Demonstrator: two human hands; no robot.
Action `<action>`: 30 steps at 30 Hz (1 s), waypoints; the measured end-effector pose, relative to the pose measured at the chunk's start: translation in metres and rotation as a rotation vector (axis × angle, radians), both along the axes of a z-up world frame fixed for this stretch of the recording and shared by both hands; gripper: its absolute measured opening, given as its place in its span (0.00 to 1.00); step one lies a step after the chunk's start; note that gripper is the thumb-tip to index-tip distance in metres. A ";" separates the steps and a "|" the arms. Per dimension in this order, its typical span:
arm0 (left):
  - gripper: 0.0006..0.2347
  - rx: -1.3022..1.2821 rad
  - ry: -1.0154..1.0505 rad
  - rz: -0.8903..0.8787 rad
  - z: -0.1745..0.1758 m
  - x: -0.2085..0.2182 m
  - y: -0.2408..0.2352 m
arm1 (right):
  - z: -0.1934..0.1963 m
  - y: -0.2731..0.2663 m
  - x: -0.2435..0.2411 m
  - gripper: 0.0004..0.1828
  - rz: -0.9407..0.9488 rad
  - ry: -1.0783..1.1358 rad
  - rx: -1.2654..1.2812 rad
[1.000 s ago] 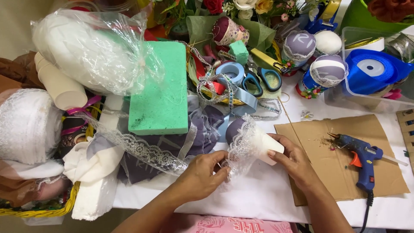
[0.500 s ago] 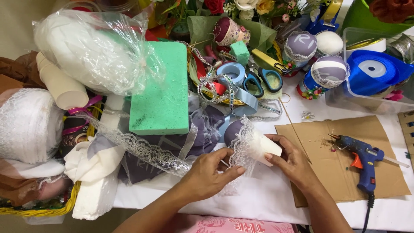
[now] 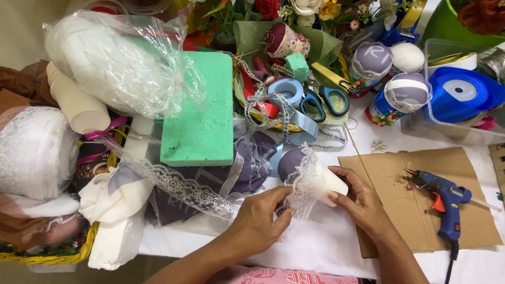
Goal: Decorating a white cup by attaching lace around its surface using a hot glue gun.
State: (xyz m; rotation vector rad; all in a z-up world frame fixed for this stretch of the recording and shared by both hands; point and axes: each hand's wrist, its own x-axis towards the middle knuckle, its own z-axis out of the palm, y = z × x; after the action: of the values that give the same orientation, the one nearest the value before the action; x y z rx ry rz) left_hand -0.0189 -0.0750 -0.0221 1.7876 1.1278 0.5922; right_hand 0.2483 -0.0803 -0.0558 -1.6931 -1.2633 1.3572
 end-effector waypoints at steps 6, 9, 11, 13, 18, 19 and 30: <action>0.19 -0.256 0.105 0.013 -0.002 -0.007 0.009 | 0.005 -0.004 -0.007 0.31 0.080 -0.208 0.088; 0.14 -0.298 0.150 -0.005 0.004 -0.009 0.013 | 0.002 -0.005 -0.005 0.30 0.130 -0.320 0.148; 0.18 -0.325 0.170 -0.010 0.001 -0.009 0.015 | 0.001 -0.005 -0.002 0.31 0.157 -0.407 0.161; 0.22 -0.355 0.191 -0.017 0.000 -0.010 0.017 | 0.000 -0.004 0.000 0.31 0.185 -0.495 0.171; 0.25 -0.546 0.046 -0.077 0.014 -0.008 0.021 | 0.004 -0.006 0.002 0.30 0.264 -0.502 0.356; 0.25 -0.548 0.045 -0.075 0.011 -0.007 0.021 | 0.009 -0.008 -0.002 0.30 0.266 -0.502 0.355; 0.15 -0.420 -0.002 -0.130 0.037 -0.002 0.030 | 0.017 -0.017 -0.032 0.23 0.169 -0.752 0.825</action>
State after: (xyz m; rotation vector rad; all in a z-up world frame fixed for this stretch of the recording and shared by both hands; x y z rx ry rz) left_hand -0.0208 -0.0453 0.0154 1.4800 1.0366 0.2549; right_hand 0.2167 -0.0977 -0.0391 -1.5002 -2.0341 0.1154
